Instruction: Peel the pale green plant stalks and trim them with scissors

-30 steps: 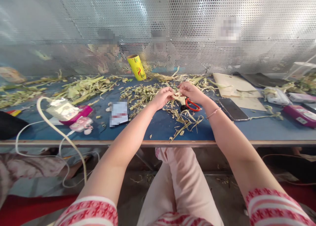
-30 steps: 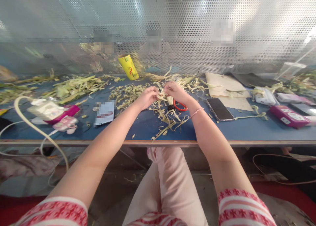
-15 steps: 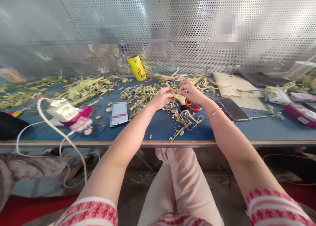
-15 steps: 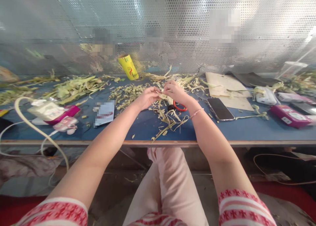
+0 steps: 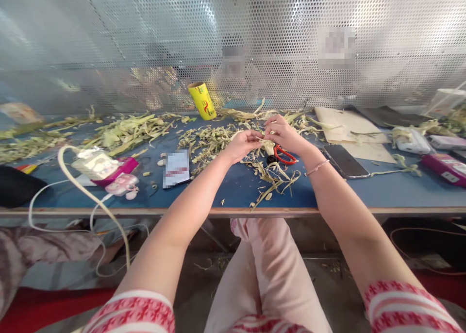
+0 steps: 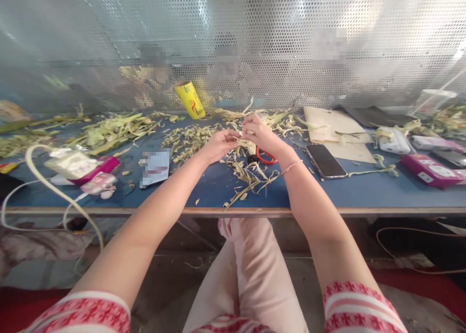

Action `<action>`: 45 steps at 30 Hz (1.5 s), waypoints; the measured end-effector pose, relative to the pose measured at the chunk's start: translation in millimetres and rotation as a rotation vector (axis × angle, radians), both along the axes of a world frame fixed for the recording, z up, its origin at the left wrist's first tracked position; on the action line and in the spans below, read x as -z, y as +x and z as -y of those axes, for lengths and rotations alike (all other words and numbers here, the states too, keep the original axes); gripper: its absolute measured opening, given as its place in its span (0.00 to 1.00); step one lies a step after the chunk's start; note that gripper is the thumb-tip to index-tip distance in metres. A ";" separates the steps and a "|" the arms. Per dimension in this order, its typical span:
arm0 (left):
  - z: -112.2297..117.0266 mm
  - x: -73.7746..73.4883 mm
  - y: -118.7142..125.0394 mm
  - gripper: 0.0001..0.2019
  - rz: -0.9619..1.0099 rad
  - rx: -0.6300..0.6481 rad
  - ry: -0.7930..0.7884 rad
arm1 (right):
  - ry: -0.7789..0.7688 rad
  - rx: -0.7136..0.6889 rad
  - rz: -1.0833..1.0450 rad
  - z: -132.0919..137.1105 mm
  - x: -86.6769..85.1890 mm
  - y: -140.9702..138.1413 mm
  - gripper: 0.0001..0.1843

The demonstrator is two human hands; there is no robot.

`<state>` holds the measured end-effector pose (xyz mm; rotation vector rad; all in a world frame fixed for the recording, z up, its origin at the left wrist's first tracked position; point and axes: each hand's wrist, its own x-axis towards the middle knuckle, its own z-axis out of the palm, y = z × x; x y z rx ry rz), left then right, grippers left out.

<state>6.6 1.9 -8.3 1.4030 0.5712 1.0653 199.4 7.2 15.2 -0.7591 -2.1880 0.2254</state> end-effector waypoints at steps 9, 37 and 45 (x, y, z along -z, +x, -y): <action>-2.5 2.5 0.5 0.18 -0.040 0.020 0.007 | 0.037 -0.048 0.049 -1.9 -1.4 5.0 0.05; -3.0 2.9 5.3 0.20 0.023 -0.070 -0.047 | -0.019 0.033 -0.076 2.5 3.4 -9.8 0.06; -3.7 -1.5 7.4 0.18 0.211 -0.147 -0.066 | -0.468 0.261 -0.528 -1.2 17.0 -29.2 0.21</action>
